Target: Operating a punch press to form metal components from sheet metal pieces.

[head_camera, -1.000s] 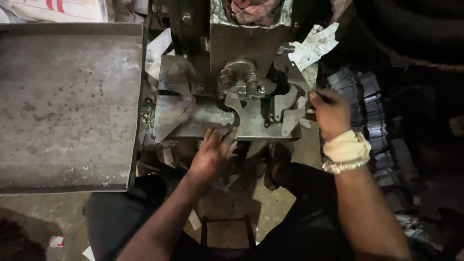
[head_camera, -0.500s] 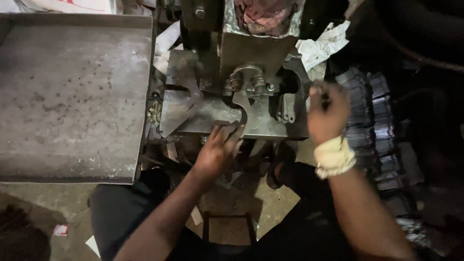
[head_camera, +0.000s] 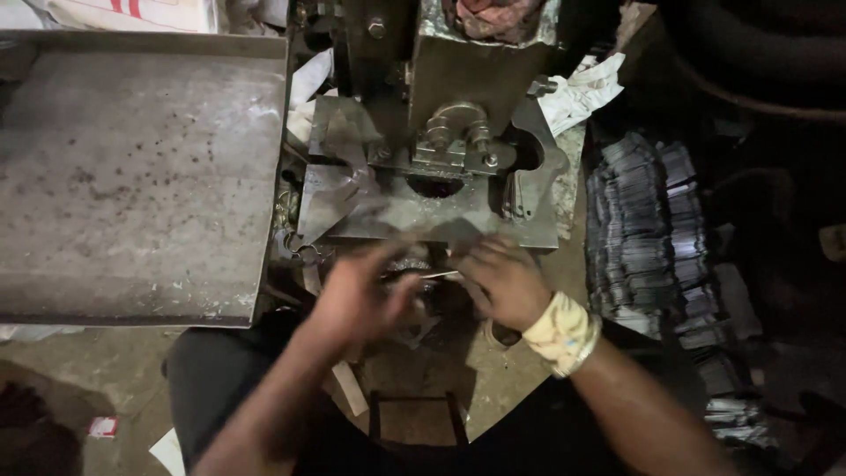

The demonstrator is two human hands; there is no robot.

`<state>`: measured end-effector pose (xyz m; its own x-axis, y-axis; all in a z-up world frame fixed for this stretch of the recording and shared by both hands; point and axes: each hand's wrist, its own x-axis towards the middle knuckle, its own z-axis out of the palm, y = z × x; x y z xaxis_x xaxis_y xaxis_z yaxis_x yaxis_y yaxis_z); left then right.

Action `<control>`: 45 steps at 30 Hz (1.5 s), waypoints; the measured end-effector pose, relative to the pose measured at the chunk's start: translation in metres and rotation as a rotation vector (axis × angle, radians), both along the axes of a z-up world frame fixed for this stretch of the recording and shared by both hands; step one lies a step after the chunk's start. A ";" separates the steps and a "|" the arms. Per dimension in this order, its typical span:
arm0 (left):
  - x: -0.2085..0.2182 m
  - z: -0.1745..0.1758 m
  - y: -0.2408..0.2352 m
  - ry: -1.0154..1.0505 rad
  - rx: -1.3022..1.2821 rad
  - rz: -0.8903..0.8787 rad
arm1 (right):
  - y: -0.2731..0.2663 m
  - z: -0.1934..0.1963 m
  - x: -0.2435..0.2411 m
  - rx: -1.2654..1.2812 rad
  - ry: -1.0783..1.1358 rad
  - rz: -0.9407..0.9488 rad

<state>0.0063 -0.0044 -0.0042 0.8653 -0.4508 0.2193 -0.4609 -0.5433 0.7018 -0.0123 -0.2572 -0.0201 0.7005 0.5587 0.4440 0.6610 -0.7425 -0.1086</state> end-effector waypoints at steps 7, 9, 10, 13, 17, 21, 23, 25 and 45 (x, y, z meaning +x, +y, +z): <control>0.049 -0.033 0.052 -0.220 0.185 0.244 | 0.002 -0.054 0.038 0.778 0.796 -0.394; 0.057 -0.052 0.057 -0.415 0.249 0.219 | -0.002 -0.083 0.061 1.083 0.950 -0.423; 0.058 -0.059 0.059 -0.378 0.237 0.223 | -0.002 -0.093 0.070 1.240 0.958 -0.438; 0.062 -0.072 0.062 -0.342 0.208 0.218 | 0.007 -0.089 0.084 1.326 0.943 -0.522; 0.059 -0.076 0.063 -0.343 0.171 0.204 | 0.015 -0.078 0.081 1.348 1.064 -0.586; 0.057 -0.048 0.059 -0.385 0.121 0.165 | 0.010 -0.064 0.083 1.355 1.076 -0.356; 0.049 -0.035 0.060 -0.311 0.054 0.135 | 0.017 -0.044 0.074 1.372 1.218 -0.444; 0.042 -0.029 0.054 -0.255 0.064 0.135 | 0.018 -0.044 0.073 1.396 1.194 -0.450; 0.020 -0.088 -0.045 -0.468 0.216 -0.077 | -0.118 -0.011 0.028 1.000 0.461 -0.697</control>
<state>0.0260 -0.0494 -0.0925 0.6592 -0.5873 0.4697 -0.7430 -0.6049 0.2864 0.0156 -0.3748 -0.0310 0.9058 -0.4127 0.0959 -0.0746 -0.3782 -0.9227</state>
